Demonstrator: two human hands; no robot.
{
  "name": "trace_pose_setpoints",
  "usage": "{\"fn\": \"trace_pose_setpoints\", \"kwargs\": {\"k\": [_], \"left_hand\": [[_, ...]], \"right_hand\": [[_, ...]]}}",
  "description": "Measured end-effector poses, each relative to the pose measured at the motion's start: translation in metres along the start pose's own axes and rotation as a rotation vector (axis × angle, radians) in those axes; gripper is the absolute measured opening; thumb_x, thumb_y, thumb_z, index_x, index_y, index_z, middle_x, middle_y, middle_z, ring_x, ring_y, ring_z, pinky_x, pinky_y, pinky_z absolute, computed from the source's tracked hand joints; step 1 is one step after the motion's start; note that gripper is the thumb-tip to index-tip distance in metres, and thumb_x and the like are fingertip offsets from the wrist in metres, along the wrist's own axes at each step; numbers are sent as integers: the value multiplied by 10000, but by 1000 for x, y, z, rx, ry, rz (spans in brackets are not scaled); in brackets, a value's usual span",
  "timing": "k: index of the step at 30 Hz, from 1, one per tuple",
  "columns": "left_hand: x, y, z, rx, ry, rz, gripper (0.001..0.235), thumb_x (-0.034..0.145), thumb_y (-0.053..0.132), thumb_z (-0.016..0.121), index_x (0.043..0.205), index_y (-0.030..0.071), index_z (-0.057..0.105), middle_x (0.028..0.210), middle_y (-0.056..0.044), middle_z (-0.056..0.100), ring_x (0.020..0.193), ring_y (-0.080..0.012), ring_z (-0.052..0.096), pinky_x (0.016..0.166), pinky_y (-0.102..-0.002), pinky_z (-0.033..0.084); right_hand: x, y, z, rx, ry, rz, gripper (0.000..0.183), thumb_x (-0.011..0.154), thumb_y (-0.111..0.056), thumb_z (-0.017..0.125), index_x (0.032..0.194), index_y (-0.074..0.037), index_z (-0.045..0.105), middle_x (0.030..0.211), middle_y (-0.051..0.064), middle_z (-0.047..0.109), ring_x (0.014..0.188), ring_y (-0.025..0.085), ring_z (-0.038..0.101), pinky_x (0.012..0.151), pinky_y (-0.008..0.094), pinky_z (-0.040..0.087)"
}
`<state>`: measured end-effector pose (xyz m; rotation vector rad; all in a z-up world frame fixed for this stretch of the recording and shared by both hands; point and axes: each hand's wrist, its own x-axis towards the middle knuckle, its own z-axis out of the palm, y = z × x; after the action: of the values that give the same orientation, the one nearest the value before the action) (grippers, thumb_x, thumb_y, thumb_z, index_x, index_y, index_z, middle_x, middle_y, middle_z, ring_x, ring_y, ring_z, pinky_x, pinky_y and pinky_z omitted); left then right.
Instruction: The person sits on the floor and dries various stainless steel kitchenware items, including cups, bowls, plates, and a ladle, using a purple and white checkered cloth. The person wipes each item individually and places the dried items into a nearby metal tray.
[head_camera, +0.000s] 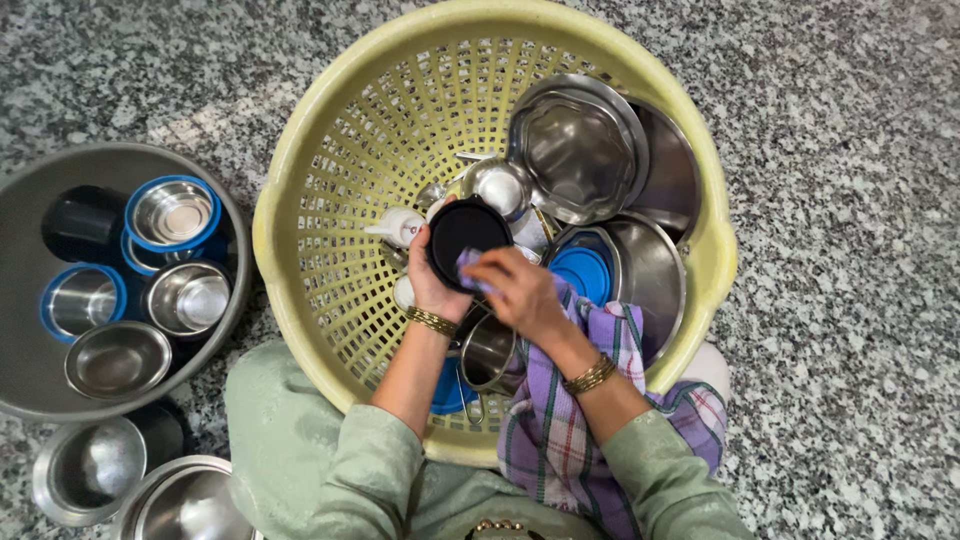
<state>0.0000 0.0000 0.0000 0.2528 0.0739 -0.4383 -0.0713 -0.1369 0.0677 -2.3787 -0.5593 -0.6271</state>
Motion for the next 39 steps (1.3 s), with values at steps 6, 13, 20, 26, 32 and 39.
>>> {"fn": "trace_pose_setpoints", "kwargs": {"k": [6, 13, 20, 26, 32, 39], "left_hand": [[-11, -4, 25, -6, -103, -46, 642, 987, 436, 515, 1534, 103, 484, 1467, -100, 604, 1340, -263, 573, 1165, -423, 434], [-5, 2, 8, 49, 17, 30, 614, 994, 442, 518, 1509, 107, 506, 1421, -121, 614, 1268, -283, 606, 1097, -437, 482], [-20, -35, 30, 450, -195, -66, 630, 1000, 398, 575, 1525, 60, 491, 1437, -88, 575, 1301, -181, 578, 1123, -322, 447], [-28, -19, 40, 305, -252, -77, 638, 992, 325, 589, 1562, 73, 451, 1460, -99, 557, 1291, -204, 579, 1125, -345, 457], [-18, 15, 32, 13, -132, 76, 618, 995, 367, 548, 1564, 141, 459, 1407, -99, 619, 1239, -239, 619, 1087, -394, 488], [-3, 61, 30, -222, 13, 289, 534, 1038, 482, 477, 1424, 123, 567, 1389, -94, 632, 1245, -270, 620, 1096, -467, 473]], "right_hand": [[4, 16, -19, -112, 216, 303, 306, 838, 27, 738, 1122, -87, 731, 1059, 91, 651, 930, 296, 684, 778, 373, 557], [-1, -12, -3, 78, 1, -83, 321, 746, -6, 753, 1055, -63, 686, 1086, 82, 665, 947, 296, 688, 811, 383, 570], [-4, 6, -13, -22, 255, 165, 320, 771, 38, 695, 1078, -50, 682, 1086, 126, 655, 954, 343, 672, 819, 401, 562], [0, 20, -22, -58, 349, 289, 251, 894, 38, 676, 1136, -29, 662, 1098, 142, 643, 970, 343, 681, 823, 394, 556], [2, -5, -8, -42, 101, 212, 290, 820, 18, 724, 1100, -55, 733, 1041, 122, 670, 876, 320, 687, 742, 381, 544], [-5, -1, 0, -21, -25, 97, 264, 816, 9, 730, 1074, -46, 714, 1043, 114, 681, 905, 305, 690, 761, 372, 549]]}}
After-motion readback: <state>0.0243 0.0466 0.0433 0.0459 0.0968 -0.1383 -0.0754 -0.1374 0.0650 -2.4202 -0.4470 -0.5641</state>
